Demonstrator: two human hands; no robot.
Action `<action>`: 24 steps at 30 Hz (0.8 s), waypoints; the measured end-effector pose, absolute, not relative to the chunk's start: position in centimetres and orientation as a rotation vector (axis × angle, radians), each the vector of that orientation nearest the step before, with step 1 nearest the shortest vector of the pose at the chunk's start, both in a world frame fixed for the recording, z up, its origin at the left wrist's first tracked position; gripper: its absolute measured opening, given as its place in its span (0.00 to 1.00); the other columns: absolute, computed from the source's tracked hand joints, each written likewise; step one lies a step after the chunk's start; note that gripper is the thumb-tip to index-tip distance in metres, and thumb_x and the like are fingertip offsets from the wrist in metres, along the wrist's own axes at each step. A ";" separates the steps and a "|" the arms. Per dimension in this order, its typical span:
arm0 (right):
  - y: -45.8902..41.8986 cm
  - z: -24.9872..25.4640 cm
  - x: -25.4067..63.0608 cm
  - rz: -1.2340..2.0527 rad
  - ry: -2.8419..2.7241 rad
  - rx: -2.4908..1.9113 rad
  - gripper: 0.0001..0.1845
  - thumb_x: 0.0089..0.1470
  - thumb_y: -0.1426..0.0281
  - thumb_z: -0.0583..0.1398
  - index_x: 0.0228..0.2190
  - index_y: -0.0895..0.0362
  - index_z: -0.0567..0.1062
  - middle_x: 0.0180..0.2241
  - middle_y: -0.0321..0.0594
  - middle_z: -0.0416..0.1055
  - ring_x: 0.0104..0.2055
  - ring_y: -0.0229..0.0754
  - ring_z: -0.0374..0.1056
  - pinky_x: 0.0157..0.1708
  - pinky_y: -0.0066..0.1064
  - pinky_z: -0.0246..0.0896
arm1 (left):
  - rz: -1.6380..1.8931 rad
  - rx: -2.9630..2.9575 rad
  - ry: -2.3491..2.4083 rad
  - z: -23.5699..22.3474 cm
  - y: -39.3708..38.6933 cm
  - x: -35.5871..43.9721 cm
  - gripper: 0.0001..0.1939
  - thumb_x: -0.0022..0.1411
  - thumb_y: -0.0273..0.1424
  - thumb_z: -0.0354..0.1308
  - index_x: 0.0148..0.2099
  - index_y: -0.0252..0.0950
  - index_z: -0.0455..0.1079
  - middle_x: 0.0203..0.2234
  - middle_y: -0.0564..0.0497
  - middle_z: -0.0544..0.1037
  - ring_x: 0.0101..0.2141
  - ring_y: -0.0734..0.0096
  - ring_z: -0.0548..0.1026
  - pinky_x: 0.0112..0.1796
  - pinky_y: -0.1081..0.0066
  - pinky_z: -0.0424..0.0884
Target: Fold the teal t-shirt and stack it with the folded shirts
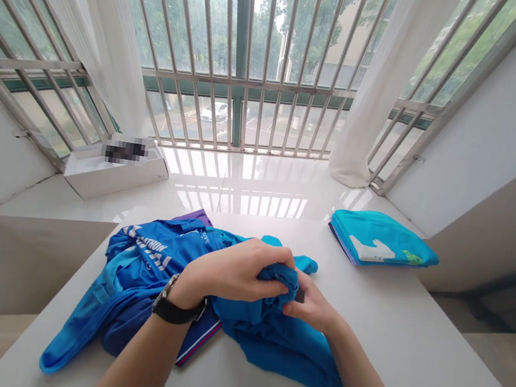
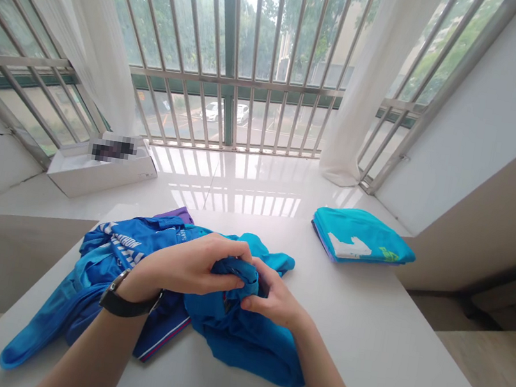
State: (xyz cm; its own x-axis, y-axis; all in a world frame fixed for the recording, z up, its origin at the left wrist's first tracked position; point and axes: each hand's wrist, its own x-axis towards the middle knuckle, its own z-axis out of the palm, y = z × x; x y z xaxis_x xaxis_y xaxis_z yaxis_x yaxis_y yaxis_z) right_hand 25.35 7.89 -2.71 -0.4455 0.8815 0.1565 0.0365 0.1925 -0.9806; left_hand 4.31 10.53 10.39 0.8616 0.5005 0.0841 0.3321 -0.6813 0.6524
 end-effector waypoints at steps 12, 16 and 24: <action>7.2 -1.9 25.3 1.191 -1.621 -1.030 0.17 0.53 0.57 0.64 0.25 0.53 0.66 0.24 0.30 0.58 0.25 0.35 0.55 0.24 0.28 0.58 | 0.287 2.547 0.908 10.0 10.6 3.8 0.09 0.59 0.27 0.52 0.43 0.39 0.67 0.30 0.52 0.74 0.33 0.66 0.72 0.33 0.71 0.64; 7.8 -2.2 25.6 0.755 -1.476 -1.073 0.19 0.56 0.63 0.62 0.22 0.53 0.58 0.23 0.30 0.57 0.25 0.35 0.52 0.23 0.27 0.54 | 0.075 2.554 1.225 8.5 11.8 3.0 0.14 0.52 0.30 0.57 0.44 0.39 0.69 0.34 0.49 0.77 0.34 0.61 0.74 0.31 0.70 0.63; 8.4 -2.7 27.3 0.367 -1.121 -1.187 0.14 0.47 0.68 0.67 0.27 0.53 0.65 0.26 0.30 0.66 0.24 0.34 0.59 0.22 0.26 0.57 | -0.051 2.475 1.263 7.9 12.8 2.3 0.20 0.48 0.40 0.66 0.44 0.40 0.72 0.33 0.49 0.77 0.33 0.61 0.73 0.27 0.71 0.59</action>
